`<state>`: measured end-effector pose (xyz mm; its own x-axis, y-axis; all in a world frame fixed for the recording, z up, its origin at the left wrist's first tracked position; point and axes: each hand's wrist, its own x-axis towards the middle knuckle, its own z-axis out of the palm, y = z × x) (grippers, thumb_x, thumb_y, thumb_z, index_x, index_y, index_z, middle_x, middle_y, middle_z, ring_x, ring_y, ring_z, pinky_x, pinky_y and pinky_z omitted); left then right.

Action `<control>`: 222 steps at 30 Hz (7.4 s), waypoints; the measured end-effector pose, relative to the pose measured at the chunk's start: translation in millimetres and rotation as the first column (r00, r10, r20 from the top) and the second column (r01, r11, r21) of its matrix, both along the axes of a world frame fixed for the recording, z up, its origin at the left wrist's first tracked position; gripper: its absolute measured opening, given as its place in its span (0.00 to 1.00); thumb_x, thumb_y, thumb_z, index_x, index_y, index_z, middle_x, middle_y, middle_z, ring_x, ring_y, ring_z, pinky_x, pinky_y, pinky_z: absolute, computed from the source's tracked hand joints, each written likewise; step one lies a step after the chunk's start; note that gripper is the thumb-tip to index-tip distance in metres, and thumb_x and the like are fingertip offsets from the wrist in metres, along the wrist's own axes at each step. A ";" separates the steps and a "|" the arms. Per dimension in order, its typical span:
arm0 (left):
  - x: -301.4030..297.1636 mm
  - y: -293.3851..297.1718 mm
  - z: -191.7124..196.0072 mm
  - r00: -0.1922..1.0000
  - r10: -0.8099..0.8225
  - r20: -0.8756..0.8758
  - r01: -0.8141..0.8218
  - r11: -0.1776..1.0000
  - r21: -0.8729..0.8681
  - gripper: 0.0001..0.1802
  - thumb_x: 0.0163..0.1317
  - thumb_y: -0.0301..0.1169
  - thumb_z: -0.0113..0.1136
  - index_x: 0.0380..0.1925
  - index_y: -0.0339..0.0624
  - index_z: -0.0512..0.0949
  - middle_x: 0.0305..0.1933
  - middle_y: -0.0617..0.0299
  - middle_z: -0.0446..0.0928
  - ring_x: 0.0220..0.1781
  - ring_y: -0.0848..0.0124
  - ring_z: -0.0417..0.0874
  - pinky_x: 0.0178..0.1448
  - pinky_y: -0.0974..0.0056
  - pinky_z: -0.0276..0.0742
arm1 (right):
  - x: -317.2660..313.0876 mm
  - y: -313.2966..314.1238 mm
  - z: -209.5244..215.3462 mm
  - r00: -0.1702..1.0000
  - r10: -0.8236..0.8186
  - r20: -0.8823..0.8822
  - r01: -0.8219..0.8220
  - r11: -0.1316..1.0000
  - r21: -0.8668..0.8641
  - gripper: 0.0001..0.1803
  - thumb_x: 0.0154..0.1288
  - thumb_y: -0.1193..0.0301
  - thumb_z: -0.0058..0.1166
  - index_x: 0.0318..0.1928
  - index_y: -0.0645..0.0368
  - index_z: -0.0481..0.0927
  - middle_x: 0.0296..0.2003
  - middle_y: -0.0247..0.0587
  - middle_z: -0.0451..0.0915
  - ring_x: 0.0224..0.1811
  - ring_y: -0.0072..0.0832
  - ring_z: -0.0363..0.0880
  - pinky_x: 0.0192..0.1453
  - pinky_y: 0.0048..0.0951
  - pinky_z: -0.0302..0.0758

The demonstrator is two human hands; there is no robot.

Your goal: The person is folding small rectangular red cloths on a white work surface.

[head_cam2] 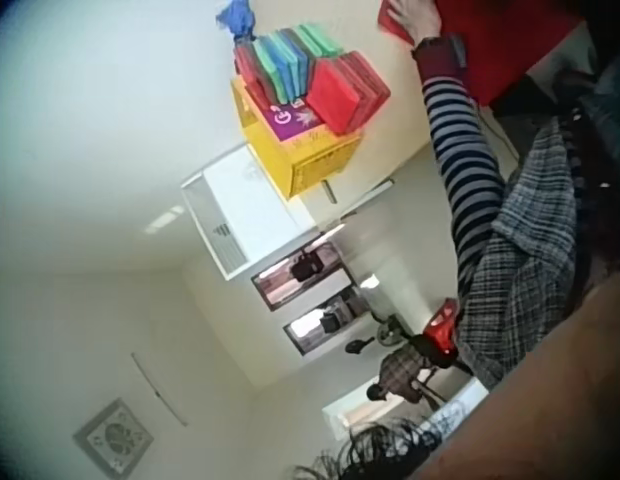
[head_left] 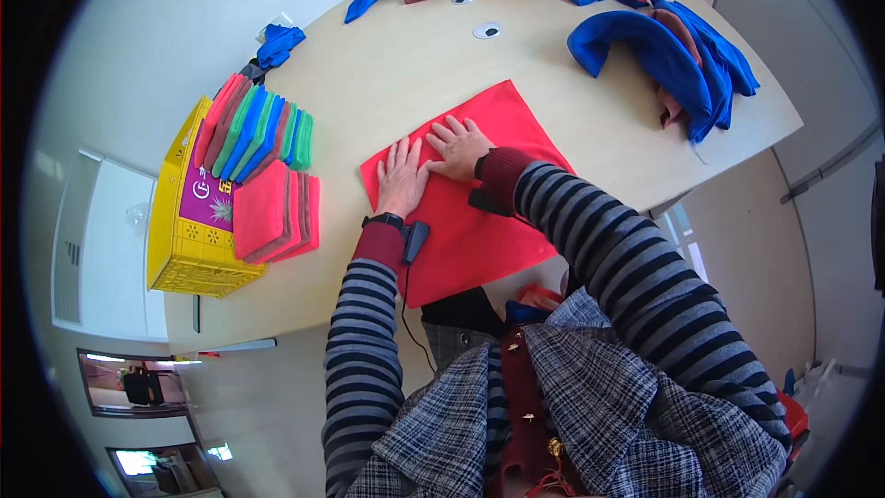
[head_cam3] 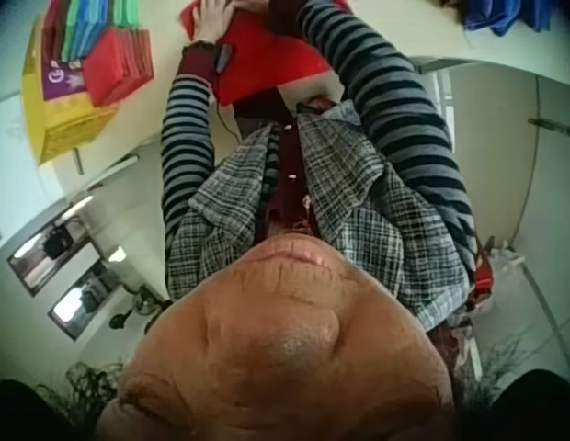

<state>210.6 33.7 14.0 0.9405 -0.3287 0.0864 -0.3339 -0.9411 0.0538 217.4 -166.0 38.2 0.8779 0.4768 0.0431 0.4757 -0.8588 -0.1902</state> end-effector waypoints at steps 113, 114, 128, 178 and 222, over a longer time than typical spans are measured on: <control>-52.1 35.8 38.4 0.989 0.112 -0.098 -0.113 0.994 -0.002 0.39 0.75 0.57 0.42 0.79 0.51 0.54 0.85 0.55 0.46 0.86 0.58 0.44 0.84 0.42 0.41 | -10.9 -19.9 2.8 0.991 -0.111 0.072 0.116 0.991 -0.067 0.42 0.76 0.39 0.35 0.80 0.50 0.53 0.81 0.47 0.49 0.83 0.50 0.42 0.81 0.60 0.46; -46.3 35.1 32.7 0.989 0.113 -0.096 -0.113 0.994 -0.001 0.39 0.75 0.57 0.42 0.79 0.51 0.54 0.85 0.55 0.46 0.86 0.58 0.44 0.84 0.42 0.41 | -8.5 -11.7 0.1 0.991 -0.111 0.074 0.115 0.991 -0.066 0.42 0.76 0.39 0.35 0.80 0.50 0.53 0.81 0.47 0.49 0.83 0.50 0.42 0.81 0.60 0.46; -19.9 65.0 14.6 0.960 0.247 -0.133 -0.255 0.965 -0.052 0.40 0.75 0.58 0.42 0.79 0.51 0.53 0.85 0.55 0.46 0.86 0.58 0.44 0.84 0.42 0.42 | 38.5 -114.4 -5.0 0.909 -0.416 -0.018 0.411 0.904 -0.119 0.42 0.76 0.39 0.33 0.80 0.48 0.52 0.81 0.41 0.47 0.84 0.46 0.40 0.83 0.55 0.42; -184.2 41.0 -4.4 0.980 0.147 0.132 -0.125 0.979 -0.158 0.36 0.74 0.54 0.48 0.77 0.50 0.61 0.82 0.55 0.55 0.83 0.56 0.52 0.83 0.45 0.44 | -146.5 -95.5 -15.8 0.973 -0.118 0.198 0.118 0.993 0.009 0.35 0.78 0.48 0.41 0.77 0.53 0.61 0.78 0.45 0.58 0.82 0.45 0.50 0.83 0.50 0.47; -81.9 128.2 2.8 0.948 0.184 -0.259 -0.316 0.468 -0.825 0.14 0.61 0.33 0.70 0.37 0.29 0.83 0.29 0.56 0.83 0.31 0.76 0.81 0.38 0.65 0.77 | -16.3 -123.5 17.2 0.845 -0.128 -0.518 0.379 0.828 0.413 0.21 0.68 0.61 0.62 0.50 0.68 0.86 0.37 0.45 0.88 0.37 0.28 0.85 0.47 0.28 0.81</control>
